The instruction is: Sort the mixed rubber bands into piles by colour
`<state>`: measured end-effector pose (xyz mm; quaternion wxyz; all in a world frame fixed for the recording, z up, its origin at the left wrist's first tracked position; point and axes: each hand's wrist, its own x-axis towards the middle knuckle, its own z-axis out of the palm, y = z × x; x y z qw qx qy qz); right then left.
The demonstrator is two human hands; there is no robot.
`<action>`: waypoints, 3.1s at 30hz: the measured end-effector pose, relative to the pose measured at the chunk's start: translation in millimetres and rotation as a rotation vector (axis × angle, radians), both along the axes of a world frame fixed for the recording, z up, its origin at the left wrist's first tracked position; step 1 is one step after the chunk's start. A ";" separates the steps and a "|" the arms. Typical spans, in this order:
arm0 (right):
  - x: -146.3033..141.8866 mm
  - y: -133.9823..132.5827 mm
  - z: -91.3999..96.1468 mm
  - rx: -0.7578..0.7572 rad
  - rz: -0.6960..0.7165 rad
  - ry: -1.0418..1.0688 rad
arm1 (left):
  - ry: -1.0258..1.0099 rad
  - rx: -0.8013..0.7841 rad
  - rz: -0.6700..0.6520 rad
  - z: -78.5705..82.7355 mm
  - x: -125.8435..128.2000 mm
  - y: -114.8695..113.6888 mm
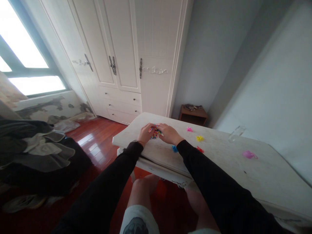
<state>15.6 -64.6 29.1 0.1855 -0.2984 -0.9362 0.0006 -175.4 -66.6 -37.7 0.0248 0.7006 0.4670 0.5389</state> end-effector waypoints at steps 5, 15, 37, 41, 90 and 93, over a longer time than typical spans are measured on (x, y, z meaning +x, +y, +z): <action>0.9 -3.7 4.0 0.001 -0.025 -0.016 | 0.006 0.009 -0.028 1.4 1.0 -2.4; 108.8 5.9 14.8 0.067 -0.185 0.382 | 0.005 -0.006 0.029 2.0 -0.5 0.3; 212.6 21.4 -48.5 -0.251 -0.406 0.998 | -0.030 0.118 -0.238 18.1 126.7 69.3; 208.4 22.4 -47.2 -0.225 -0.442 0.954 | -0.045 -0.024 -0.267 11.5 118.7 65.2; 202.3 15.8 -45.7 -0.157 -0.390 0.737 | -0.047 -0.384 -0.215 5.2 112.9 63.2; 201.9 15.9 -45.7 -0.158 -0.387 0.750 | -0.132 -0.467 -0.264 6.7 113.2 60.0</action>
